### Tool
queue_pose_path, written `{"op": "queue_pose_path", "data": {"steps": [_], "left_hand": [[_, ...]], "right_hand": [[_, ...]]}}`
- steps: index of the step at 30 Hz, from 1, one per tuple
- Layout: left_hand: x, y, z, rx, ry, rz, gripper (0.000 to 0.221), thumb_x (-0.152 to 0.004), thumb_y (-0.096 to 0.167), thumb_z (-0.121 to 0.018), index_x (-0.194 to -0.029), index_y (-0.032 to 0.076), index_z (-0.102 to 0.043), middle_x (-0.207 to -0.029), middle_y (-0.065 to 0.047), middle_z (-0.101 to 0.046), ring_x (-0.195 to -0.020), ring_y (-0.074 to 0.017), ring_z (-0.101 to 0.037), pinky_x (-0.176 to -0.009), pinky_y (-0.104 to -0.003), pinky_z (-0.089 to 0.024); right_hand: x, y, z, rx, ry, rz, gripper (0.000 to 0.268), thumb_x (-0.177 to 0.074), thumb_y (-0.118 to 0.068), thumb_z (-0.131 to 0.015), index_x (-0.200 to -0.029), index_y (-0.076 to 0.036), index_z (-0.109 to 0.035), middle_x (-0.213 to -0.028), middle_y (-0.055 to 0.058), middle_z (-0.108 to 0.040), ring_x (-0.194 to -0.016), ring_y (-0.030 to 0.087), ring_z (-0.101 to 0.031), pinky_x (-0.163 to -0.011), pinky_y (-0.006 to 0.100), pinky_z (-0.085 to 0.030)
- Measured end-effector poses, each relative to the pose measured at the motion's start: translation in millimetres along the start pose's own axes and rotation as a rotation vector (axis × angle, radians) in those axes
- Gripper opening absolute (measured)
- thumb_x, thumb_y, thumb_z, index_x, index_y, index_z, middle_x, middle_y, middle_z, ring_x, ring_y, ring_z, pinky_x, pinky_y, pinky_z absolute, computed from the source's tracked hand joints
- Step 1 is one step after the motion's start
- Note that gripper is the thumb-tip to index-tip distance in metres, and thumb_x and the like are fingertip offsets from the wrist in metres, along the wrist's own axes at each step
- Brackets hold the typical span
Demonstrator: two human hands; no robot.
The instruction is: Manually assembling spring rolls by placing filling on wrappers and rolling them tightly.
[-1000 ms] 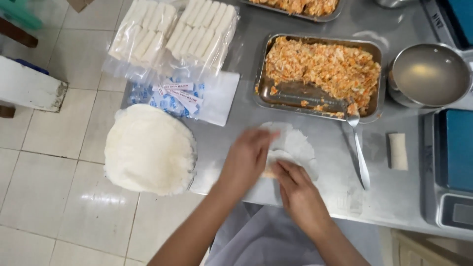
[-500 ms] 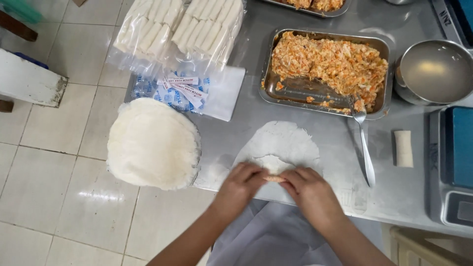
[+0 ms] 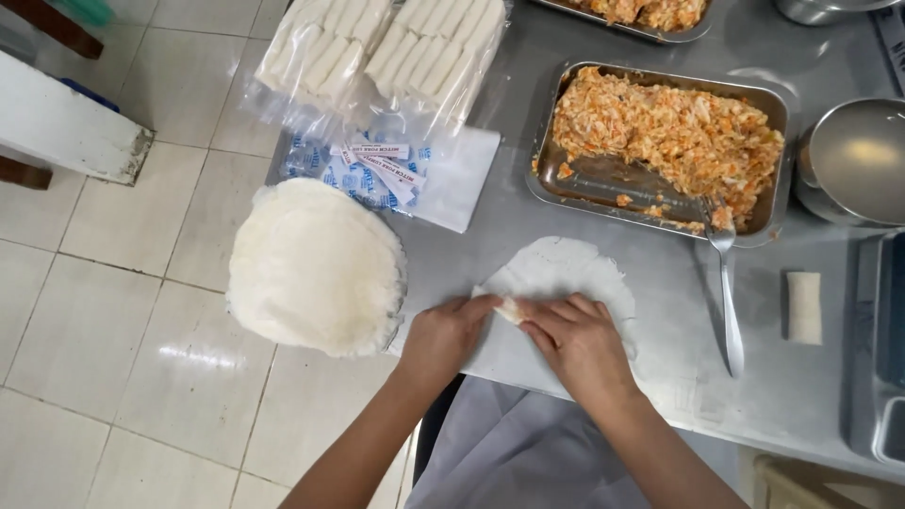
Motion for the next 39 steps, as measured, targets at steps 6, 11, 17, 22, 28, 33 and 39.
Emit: {"op": "queue_pose_path", "data": {"steps": [6,11,17,22,28,33,39], "left_hand": [[-5,70,4,0.314,0.205,-0.493,0.019,-0.103,0.008,-0.064,-0.118,0.011,-0.075,-0.105,-0.010,-0.077,-0.098,-0.0247,-0.075,-0.089,-0.034,-0.062],[-16,75,-14,0.125,0.017,-0.560,0.063,-0.082,-0.014,-0.059,-0.137,0.016,-0.066,-0.110,-0.002,-0.061,-0.095,-0.0234,-0.059,-0.090,-0.035,-0.055],[-22,81,-40,0.046,0.023,-0.566,0.049,-0.079,-0.011,-0.065,-0.122,0.011,-0.072,-0.114,-0.007,-0.062,-0.107,-0.0279,-0.057,-0.087,-0.041,-0.045],[-31,80,-14,0.472,-0.099,-0.241,0.063,-0.097,0.000,-0.043,-0.156,-0.005,-0.022,-0.161,-0.028,-0.032,-0.150,-0.0430,-0.033,-0.126,-0.050,-0.029],[-19,76,-18,0.119,0.068,-0.638,0.027,-0.101,0.016,-0.071,-0.125,0.003,-0.068,-0.124,-0.008,-0.066,-0.116,-0.0253,-0.062,-0.107,-0.039,-0.051],[-22,69,-10,0.225,0.069,-0.651,0.033,-0.097,-0.010,-0.066,-0.130,-0.003,-0.065,-0.122,-0.017,-0.064,-0.112,-0.0337,-0.061,-0.102,-0.044,-0.055],[-4,71,-4,0.211,0.022,-0.564,0.031,-0.097,-0.003,-0.067,-0.128,0.000,-0.070,-0.113,-0.013,-0.067,-0.100,-0.0302,-0.060,-0.091,-0.040,-0.055]], "right_hand": [[21,27,-4,-0.136,-0.037,-0.025,0.101,-0.073,-0.004,-0.082,-0.162,-0.004,-0.033,-0.113,0.021,-0.075,-0.113,0.035,-0.066,-0.100,0.046,-0.048],[70,69,51,0.194,0.130,-0.045,0.040,-0.085,-0.043,-0.077,-0.121,-0.028,-0.071,-0.116,-0.002,-0.064,-0.108,0.028,-0.059,-0.094,0.044,-0.044],[47,37,55,0.039,0.174,0.040,0.011,-0.091,-0.017,-0.075,-0.101,-0.015,-0.072,-0.100,0.000,-0.075,-0.091,0.022,-0.070,-0.087,0.037,-0.050],[35,28,13,-0.224,0.171,-0.043,0.059,-0.092,-0.012,-0.075,-0.146,-0.006,-0.052,-0.116,0.004,-0.075,-0.104,0.022,-0.069,-0.094,0.036,-0.053],[34,74,36,-0.500,-0.311,-0.442,0.115,-0.082,-0.015,-0.079,-0.165,-0.023,0.000,-0.159,0.009,-0.045,-0.133,0.018,-0.060,-0.111,0.036,-0.042],[9,184,185,0.279,0.340,-0.135,0.046,-0.098,-0.009,-0.081,-0.141,0.001,-0.067,-0.134,0.025,-0.057,-0.121,0.041,-0.052,-0.103,0.054,-0.041],[28,193,185,0.865,0.050,-0.352,0.054,-0.098,-0.062,-0.058,-0.137,-0.028,-0.073,-0.163,0.012,-0.052,-0.143,0.045,-0.044,-0.116,0.057,-0.041]]}}
Point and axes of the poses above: each hand's wrist, its own x-axis away from the middle knuckle, its own z-axis out of the back of the hand, y = z × x, the point moved 6 cm from there along -x, towards the middle knuckle
